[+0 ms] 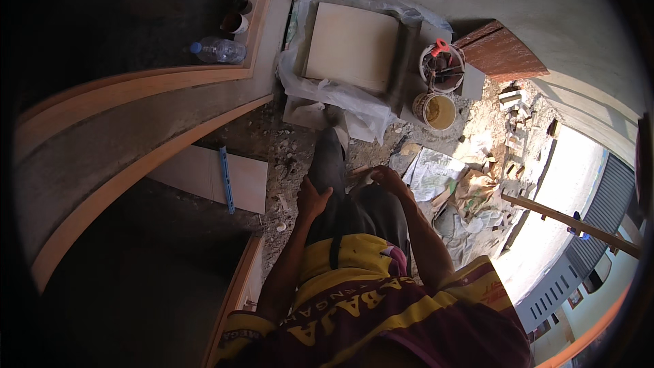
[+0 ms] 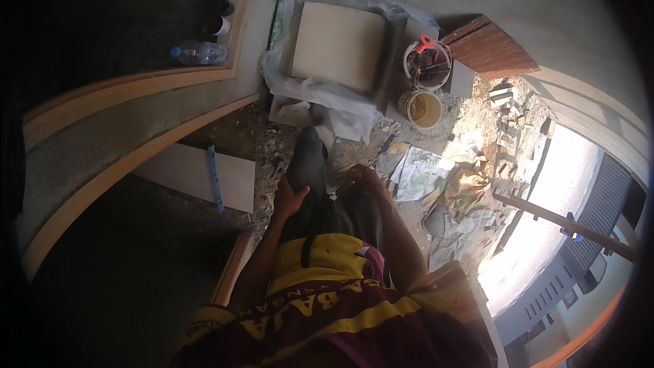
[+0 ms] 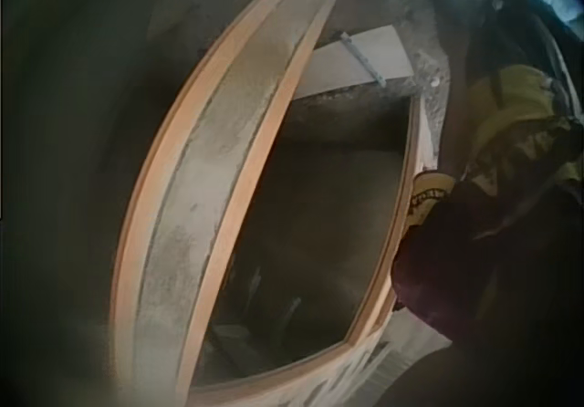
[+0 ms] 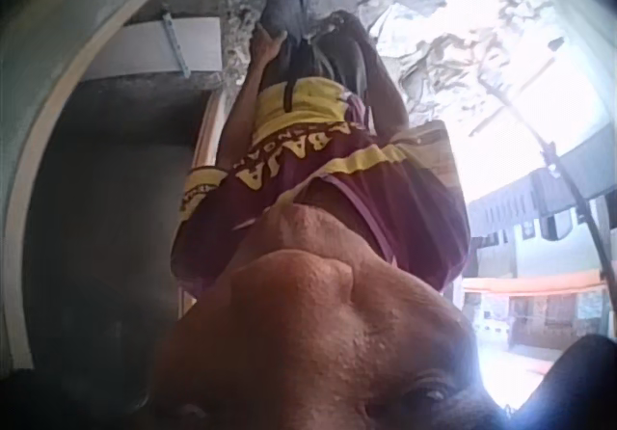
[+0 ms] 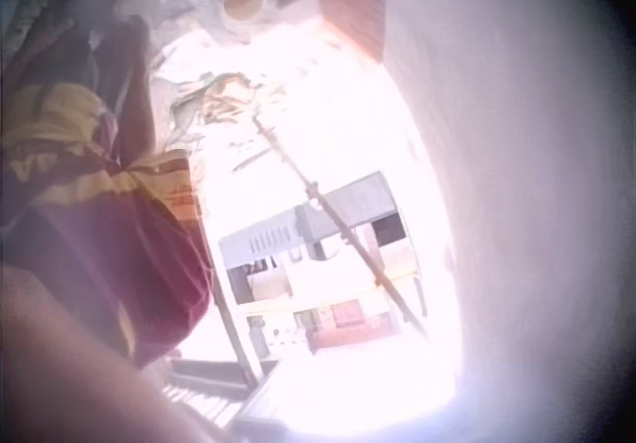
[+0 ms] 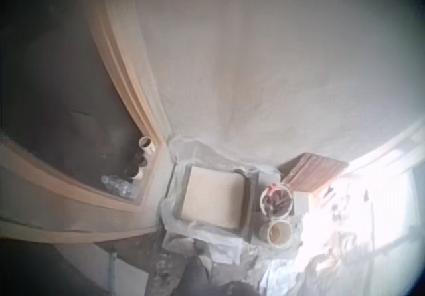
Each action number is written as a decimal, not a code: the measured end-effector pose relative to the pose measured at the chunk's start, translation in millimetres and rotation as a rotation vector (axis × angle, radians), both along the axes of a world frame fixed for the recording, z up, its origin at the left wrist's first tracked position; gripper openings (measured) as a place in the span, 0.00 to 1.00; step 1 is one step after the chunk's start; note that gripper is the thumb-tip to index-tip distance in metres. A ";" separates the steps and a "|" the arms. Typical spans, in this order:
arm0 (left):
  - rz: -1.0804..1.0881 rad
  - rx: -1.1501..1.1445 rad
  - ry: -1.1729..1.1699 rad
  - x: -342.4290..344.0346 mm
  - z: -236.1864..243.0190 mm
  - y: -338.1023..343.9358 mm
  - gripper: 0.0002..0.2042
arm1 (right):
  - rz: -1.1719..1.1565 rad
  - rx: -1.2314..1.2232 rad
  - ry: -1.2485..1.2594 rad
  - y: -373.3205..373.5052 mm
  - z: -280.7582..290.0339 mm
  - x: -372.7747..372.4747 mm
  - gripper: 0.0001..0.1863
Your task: The person carries and positions a ceramic tile against a wall niche and later applies mortar to the floor area using a trowel and buckets.
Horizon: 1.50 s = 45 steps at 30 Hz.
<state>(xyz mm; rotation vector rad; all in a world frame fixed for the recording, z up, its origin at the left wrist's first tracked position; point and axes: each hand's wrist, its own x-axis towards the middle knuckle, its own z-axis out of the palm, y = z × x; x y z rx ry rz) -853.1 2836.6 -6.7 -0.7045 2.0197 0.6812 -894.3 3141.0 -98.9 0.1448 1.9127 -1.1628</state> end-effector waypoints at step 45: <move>-0.228 -0.243 0.433 -334.5 -749.3 -136.3 0.22 | -0.473 0.587 -0.049 90.6 -670.4 -245.3 0.25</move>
